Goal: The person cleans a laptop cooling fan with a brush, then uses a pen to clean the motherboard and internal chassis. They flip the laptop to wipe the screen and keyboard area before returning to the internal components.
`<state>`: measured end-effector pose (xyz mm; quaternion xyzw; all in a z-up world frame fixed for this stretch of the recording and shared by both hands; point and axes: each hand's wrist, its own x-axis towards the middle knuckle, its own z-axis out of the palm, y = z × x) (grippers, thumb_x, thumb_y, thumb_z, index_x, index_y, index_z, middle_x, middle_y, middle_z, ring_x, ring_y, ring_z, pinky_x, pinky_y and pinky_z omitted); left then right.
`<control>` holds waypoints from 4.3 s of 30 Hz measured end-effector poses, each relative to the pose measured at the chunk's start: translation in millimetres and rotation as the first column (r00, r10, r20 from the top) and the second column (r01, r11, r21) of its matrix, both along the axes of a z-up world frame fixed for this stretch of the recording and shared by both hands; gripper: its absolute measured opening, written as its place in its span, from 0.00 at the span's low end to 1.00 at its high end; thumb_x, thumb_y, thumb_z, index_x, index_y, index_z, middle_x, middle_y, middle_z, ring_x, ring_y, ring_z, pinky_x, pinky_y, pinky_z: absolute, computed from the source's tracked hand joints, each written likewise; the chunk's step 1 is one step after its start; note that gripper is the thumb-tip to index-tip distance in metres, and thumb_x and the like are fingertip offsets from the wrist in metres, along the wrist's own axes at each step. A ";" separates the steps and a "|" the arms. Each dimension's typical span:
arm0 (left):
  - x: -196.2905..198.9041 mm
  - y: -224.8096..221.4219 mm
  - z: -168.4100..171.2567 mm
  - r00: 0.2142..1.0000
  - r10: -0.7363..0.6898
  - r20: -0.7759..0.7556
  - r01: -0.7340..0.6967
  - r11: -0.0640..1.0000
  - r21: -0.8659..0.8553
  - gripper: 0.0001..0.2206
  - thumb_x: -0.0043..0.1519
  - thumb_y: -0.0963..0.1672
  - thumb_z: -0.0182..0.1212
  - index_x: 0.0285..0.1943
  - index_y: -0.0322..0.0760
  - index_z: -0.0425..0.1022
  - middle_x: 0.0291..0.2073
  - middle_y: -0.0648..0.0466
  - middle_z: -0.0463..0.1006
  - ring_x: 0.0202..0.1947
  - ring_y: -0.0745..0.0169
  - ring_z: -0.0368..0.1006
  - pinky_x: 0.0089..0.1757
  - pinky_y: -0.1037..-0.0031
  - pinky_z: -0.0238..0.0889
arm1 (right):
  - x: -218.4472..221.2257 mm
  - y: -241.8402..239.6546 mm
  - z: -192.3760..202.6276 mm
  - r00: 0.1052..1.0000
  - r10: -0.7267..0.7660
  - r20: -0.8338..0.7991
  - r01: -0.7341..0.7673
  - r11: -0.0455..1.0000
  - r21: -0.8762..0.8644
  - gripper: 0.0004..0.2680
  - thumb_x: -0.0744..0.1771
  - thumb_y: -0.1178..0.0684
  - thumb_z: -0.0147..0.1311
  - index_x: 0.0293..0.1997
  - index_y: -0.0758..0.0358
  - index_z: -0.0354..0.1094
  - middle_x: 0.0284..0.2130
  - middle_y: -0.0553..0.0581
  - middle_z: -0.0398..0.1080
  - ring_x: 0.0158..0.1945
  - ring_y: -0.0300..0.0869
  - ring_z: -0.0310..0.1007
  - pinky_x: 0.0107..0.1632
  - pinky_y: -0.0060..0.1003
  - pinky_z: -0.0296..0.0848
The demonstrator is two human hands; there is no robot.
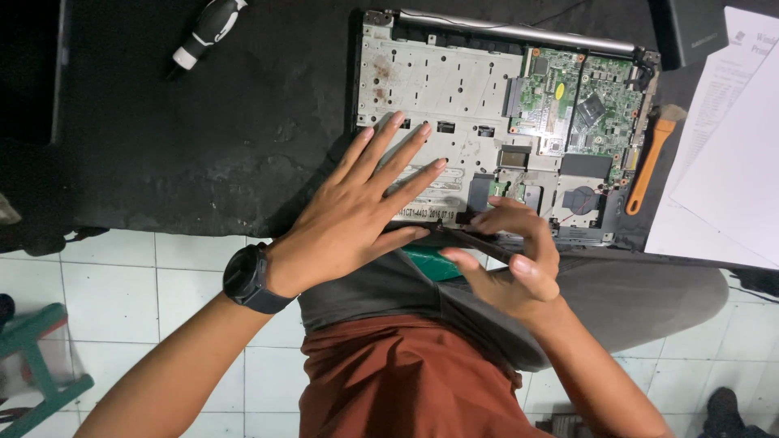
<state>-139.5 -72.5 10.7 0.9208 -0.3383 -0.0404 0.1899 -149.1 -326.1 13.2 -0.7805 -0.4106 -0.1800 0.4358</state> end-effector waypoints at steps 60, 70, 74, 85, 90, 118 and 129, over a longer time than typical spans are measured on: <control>0.7 -6.6 5.4 0.997 0.035 -0.069 -0.042 0.994 -0.104 0.38 0.67 0.53 0.65 0.83 0.47 0.46 0.81 0.46 0.38 0.80 0.40 0.30 0.74 0.44 0.31 | -13.3 7.0 -0.4 0.969 -0.184 -0.163 0.214 0.959 0.187 0.38 0.67 0.75 0.55 0.78 0.44 0.31 0.30 0.73 0.71 0.27 0.54 0.74 0.32 0.41 0.74; -11.7 -32.8 28.1 0.986 0.143 -0.090 -0.165 0.931 -0.325 0.11 0.62 0.49 0.69 0.50 0.46 0.81 0.45 0.57 0.75 0.44 0.58 0.67 0.45 0.65 0.56 | -32.9 6.3 10.7 0.786 -0.354 -0.508 0.553 0.768 0.322 0.32 0.72 0.70 0.51 0.79 0.40 0.31 0.31 0.74 0.68 0.35 0.57 0.73 0.53 0.54 0.79; -13.4 -33.1 21.2 0.987 0.136 -0.090 -0.154 0.960 -0.232 0.07 0.65 0.46 0.65 0.49 0.46 0.81 0.43 0.58 0.75 0.44 0.56 0.66 0.44 0.65 0.54 | -37.4 -6.0 9.9 0.797 -0.338 -0.500 0.542 0.767 0.345 0.32 0.72 0.70 0.51 0.78 0.39 0.34 0.31 0.72 0.67 0.35 0.56 0.73 0.46 0.51 0.77; 0.0 -44.1 26.0 0.999 -0.028 -0.032 0.028 1.000 0.011 0.06 0.70 0.43 0.57 0.38 0.42 0.76 0.36 0.56 0.74 0.38 0.54 0.66 0.44 0.63 0.55 | -103.2 -60.0 -11.1 0.650 -0.508 -0.566 0.671 0.733 0.113 0.34 0.68 0.74 0.51 0.74 0.45 0.30 0.34 0.79 0.69 0.34 0.58 0.74 0.53 0.54 0.75; 2.5 -51.6 11.1 0.992 -0.116 -0.057 0.125 0.972 0.199 0.04 0.63 0.38 0.62 0.44 0.40 0.77 0.39 0.54 0.77 0.39 0.52 0.71 0.47 0.61 0.60 | -131.3 -67.5 -20.2 0.565 -0.645 -0.514 0.761 0.649 0.022 0.34 0.66 0.72 0.56 0.75 0.54 0.33 0.33 0.75 0.70 0.33 0.56 0.73 0.50 0.49 0.73; 1.8 -53.1 27.1 0.971 -0.125 -0.203 0.176 0.951 0.255 0.28 0.42 0.24 0.56 0.53 0.26 0.70 0.47 0.39 0.71 0.43 0.43 0.70 0.41 0.54 0.72 | -149.8 -104.3 -90.1 0.466 -0.695 -0.547 0.812 0.582 -0.048 0.30 0.67 0.71 0.55 0.74 0.59 0.38 0.37 0.81 0.69 0.36 0.60 0.74 0.47 0.52 0.78; 0.6 -53.5 22.0 0.982 -0.154 -0.111 0.180 0.943 0.281 0.25 0.41 0.25 0.59 0.47 0.29 0.71 0.42 0.43 0.72 0.40 0.47 0.69 0.40 0.58 0.70 | -148.0 -101.1 -86.8 0.422 -0.688 -0.591 0.833 0.552 -0.048 0.29 0.67 0.70 0.55 0.73 0.59 0.38 0.37 0.80 0.69 0.36 0.59 0.74 0.48 0.51 0.78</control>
